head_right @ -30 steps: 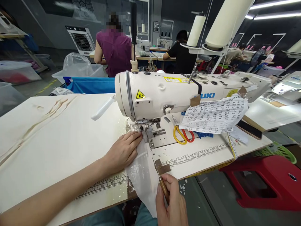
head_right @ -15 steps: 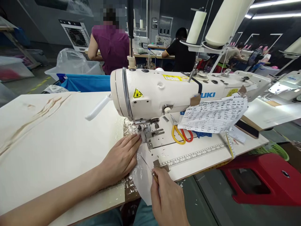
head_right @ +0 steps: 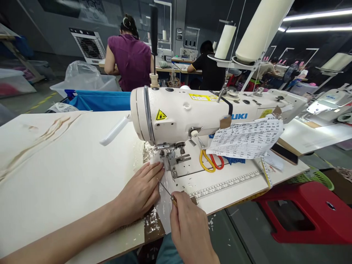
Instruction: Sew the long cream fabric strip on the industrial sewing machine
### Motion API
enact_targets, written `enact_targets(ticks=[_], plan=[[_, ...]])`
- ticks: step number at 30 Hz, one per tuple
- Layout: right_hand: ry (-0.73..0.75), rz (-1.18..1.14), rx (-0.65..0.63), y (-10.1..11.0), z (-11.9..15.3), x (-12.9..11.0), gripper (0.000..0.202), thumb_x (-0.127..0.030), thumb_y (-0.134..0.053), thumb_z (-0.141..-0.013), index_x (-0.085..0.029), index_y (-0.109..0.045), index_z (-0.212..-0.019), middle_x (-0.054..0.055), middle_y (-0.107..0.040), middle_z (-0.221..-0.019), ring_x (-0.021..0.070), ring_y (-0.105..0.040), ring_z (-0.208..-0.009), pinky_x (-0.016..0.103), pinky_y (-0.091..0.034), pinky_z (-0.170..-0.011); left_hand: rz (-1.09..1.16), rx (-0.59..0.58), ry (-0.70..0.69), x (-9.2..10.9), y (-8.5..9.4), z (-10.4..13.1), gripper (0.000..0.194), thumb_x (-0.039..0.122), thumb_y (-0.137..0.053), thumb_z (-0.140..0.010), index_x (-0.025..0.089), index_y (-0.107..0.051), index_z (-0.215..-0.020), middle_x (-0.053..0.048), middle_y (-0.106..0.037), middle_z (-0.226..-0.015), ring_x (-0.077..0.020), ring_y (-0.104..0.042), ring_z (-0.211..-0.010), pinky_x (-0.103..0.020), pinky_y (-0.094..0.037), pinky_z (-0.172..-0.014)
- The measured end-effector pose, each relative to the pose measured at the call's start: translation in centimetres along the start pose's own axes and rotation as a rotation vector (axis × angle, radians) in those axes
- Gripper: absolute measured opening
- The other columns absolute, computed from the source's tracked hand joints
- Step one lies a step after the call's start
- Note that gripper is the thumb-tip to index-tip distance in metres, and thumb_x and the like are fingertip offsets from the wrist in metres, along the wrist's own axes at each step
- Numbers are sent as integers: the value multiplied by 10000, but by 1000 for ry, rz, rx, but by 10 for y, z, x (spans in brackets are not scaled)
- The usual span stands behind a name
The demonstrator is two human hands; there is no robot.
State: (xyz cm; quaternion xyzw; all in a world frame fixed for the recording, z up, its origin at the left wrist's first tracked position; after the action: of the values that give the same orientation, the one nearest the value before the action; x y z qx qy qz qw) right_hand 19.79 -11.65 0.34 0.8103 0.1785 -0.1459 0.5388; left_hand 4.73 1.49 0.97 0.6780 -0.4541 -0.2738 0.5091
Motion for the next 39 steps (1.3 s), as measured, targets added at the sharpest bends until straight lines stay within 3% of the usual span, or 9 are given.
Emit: enact_targets(ticks=[6, 10, 13, 17, 21, 24, 27, 32, 39], plan=[[55, 71, 47, -3, -15, -4, 237, -131, -329, -983, -205, -502, -1127, 28, -682, -933, 204, -693, -702, 286, -489, -546, -16, 46, 66, -6, -1, -4, 427, 170, -439, -911, 61, -576, -1301, -189, -524, -1339, -347, -424, -1301, -534, -382, -1109], [74, 118, 71, -3, -26, -8, 242, -126, -315, -961, -199, -525, -1056, 28, -688, -852, 200, -679, -607, 274, -462, -473, -41, 1, 116, -10, 3, -8, 403, 183, -456, -914, 88, -596, -1280, -181, -550, -1225, -351, -461, -1211, -528, -441, -1025], [78, 109, 98, -6, -33, -9, 249, -129, -315, -955, -186, -539, -1046, 40, -695, -822, 204, -680, -586, 266, -449, -448, -39, -21, 106, -16, 3, -11, 411, 169, -458, -919, 82, -579, -1303, -178, -535, -1264, -326, -470, -1206, -498, -442, -1030], [-7, -1, 75, -10, -35, -7, 239, -169, -333, -969, -182, -556, -1052, 56, -704, -808, 224, -693, -624, 269, -484, -475, -87, -18, 88, -28, -1, -13, 409, 156, -455, -930, 78, -565, -1317, -171, -546, -1301, -311, -483, -1224, -507, -414, -1061], [-125, -191, -48, -10, -24, -6, 212, -219, -348, -1007, -212, -542, -1091, 26, -696, -807, 215, -695, -660, 273, -545, -576, -198, 33, 58, -35, -1, -14, 416, 62, -423, -905, 87, -590, -1285, -153, -572, -1317, -316, -450, -1291, -524, -373, -1092], [-143, -220, -72, -9, -13, -8, 219, -218, -359, -1016, -227, -529, -1153, 19, -702, -856, 213, -701, -696, 276, -551, -600, -217, 74, 44, -30, 2, -12, 405, 44, -403, -910, 80, -610, -1256, -144, -589, -1307, -299, -447, -1302, -495, -343, -1126], [-148, -209, -68, -7, -5, -10, 240, -210, -358, -1019, -213, -539, -1176, 33, -707, -855, 214, -696, -667, 259, -521, -522, -102, 83, 15, -18, 4, -8, 372, 141, -425, -943, 88, -610, -1261, -130, -595, -1305, -279, -469, -1282, -456, -359, -1128], [-160, -215, -53, 7, 2, -2, 245, -235, -383, -1021, -210, -580, -1164, 31, -708, -852, 204, -687, -656, 252, -526, -553, -45, 95, -5, -7, -2, -4, 417, 245, -393, -974, 58, -604, -1280, -151, -589, -1326, -298, -485, -1280, -481, -343, -1140], [-408, -414, 18, 21, 7, 33, 246, -408, -481, -1019, -221, -630, -1078, -12, -653, -720, 173, -621, -611, 208, -501, -558, -96, 46, -13, -9, -2, -4, 421, 212, -400, -953, 54, -595, -1291, -161, -574, -1349, -303, -495, -1275, -500, -311, -1148]])
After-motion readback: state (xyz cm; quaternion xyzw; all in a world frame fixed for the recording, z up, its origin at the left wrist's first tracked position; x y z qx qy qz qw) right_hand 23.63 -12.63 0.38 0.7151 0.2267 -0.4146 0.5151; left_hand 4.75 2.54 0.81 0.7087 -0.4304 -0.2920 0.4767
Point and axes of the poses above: each hand's wrist, its own z-axis away from the middle knuckle, its own y-axis out of the back of the hand, x = y × z, the point moved 1 cm from there along -z, towards the middle knuckle
